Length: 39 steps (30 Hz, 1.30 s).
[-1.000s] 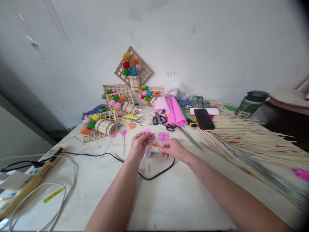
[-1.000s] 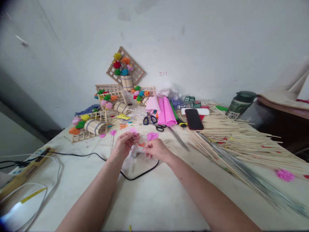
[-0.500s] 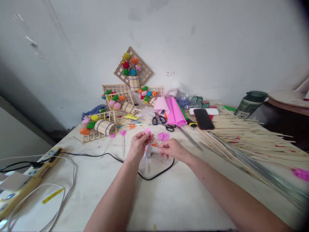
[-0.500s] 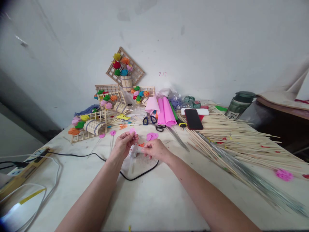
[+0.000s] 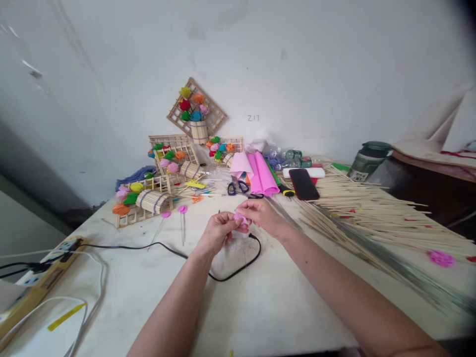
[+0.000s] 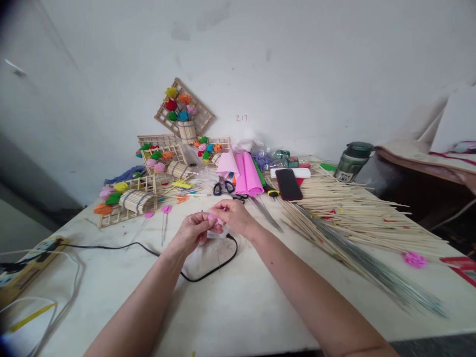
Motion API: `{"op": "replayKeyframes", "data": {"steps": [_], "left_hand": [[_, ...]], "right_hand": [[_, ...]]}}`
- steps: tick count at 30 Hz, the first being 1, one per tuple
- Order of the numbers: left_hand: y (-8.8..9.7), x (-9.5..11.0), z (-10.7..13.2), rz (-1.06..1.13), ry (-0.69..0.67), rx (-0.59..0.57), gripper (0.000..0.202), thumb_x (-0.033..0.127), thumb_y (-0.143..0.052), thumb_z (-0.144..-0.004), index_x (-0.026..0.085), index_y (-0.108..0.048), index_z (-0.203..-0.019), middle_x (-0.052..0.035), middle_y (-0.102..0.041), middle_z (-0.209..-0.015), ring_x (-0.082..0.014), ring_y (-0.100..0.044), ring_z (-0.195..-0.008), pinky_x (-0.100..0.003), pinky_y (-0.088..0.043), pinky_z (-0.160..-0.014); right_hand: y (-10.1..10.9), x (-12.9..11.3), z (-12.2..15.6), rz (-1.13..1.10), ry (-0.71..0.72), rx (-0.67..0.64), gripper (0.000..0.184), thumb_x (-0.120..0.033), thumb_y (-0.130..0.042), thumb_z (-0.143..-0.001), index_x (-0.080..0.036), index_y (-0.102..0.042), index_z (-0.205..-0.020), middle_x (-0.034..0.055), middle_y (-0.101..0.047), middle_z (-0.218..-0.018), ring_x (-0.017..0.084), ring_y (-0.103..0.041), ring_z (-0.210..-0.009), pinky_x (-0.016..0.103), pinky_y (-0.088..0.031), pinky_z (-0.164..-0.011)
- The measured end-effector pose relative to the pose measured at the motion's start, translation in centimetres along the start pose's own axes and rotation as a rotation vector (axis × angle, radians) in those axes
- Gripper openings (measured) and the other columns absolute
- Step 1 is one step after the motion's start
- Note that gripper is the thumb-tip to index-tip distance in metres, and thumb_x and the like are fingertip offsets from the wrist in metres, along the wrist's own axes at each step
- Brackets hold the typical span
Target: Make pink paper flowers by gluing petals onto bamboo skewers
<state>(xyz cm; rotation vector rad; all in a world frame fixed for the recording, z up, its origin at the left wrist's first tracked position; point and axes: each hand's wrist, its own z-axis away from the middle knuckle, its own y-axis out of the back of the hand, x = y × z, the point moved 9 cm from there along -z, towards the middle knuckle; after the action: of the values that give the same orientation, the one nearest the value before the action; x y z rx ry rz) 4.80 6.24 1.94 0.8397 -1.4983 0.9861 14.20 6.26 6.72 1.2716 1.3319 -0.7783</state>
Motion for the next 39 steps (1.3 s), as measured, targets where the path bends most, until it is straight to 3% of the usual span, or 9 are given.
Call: {"op": "replayKeyframes", "data": {"steps": [4, 8, 14, 19, 28, 39], "left_hand": [[0.5, -0.2, -0.1, 0.036, -0.01, 0.02, 0.024, 0.035, -0.066, -0.067, 0.013, -0.059, -0.07, -0.0075, -0.067, -0.067, -0.0157, -0.063, -0.057, -0.015, -0.03, -0.032], [0.6, -0.3, -0.1, 0.05, -0.015, 0.016, 0.024, 0.035, -0.066, -0.067, 0.012, -0.059, -0.07, -0.0074, -0.066, -0.068, -0.015, -0.062, -0.057, -0.015, -0.031, -0.033], [0.7, -0.5, -0.1, 0.084, 0.032, 0.047, 0.026, 0.035, -0.068, -0.065, 0.011, -0.06, -0.071, -0.007, -0.065, -0.067, -0.0131, -0.061, -0.056, -0.016, -0.038, -0.039], [0.7, -0.8, -0.1, 0.052, 0.062, 0.066, 0.026, 0.033, -0.071, -0.062, 0.011, -0.061, -0.071, -0.0054, -0.065, -0.064, -0.0115, -0.059, -0.053, -0.016, -0.038, -0.04], [0.4, -1.8, -0.4, 0.132, 0.086, 0.092, 0.025, 0.032, -0.072, -0.061, 0.011, -0.062, -0.072, -0.0038, -0.065, -0.061, -0.01, -0.059, -0.053, -0.017, -0.042, -0.047], [0.5, -1.7, -0.4, 0.134, 0.089, 0.079, 0.025, 0.03, -0.071, -0.063, 0.011, -0.061, -0.076, -0.0031, -0.064, -0.062, -0.0097, -0.059, -0.052, -0.017, -0.043, -0.046]], "right_hand": [[-0.4, -0.3, -0.7, 0.084, -0.076, -0.031, 0.009, -0.021, -0.061, -0.066, -0.013, -0.063, -0.068, -0.0015, -0.057, -0.054, 0.008, -0.05, -0.048, 0.018, -0.034, -0.042], [-1.1, 0.2, -1.2, 0.093, -0.085, -0.092, 0.01, -0.024, -0.059, -0.067, -0.014, -0.062, -0.067, -0.0012, -0.058, -0.052, 0.008, -0.051, -0.046, 0.019, -0.035, -0.044], [0.0, 0.4, -1.5, 0.161, -0.016, 0.049, 0.011, -0.023, -0.06, -0.065, -0.013, -0.06, -0.061, -0.0011, -0.055, -0.054, 0.009, -0.048, -0.051, 0.02, -0.036, -0.048], [1.1, -0.2, -1.0, 0.18, -0.049, 0.12, 0.013, -0.024, -0.059, -0.065, -0.013, -0.058, -0.058, -0.003, -0.052, -0.05, 0.008, -0.045, -0.048, 0.02, -0.035, -0.047], [0.9, 2.5, -1.6, -0.093, -0.113, 0.133, 0.018, -0.03, -0.061, -0.065, -0.013, -0.057, -0.062, -0.0028, -0.05, -0.048, 0.006, -0.042, -0.042, 0.018, -0.031, -0.039], [0.9, 2.1, -1.5, -0.08, -0.109, 0.11, 0.018, -0.03, -0.062, -0.066, -0.013, -0.057, -0.061, -0.0028, -0.05, -0.047, 0.006, -0.04, -0.041, 0.018, -0.03, -0.038]]}}
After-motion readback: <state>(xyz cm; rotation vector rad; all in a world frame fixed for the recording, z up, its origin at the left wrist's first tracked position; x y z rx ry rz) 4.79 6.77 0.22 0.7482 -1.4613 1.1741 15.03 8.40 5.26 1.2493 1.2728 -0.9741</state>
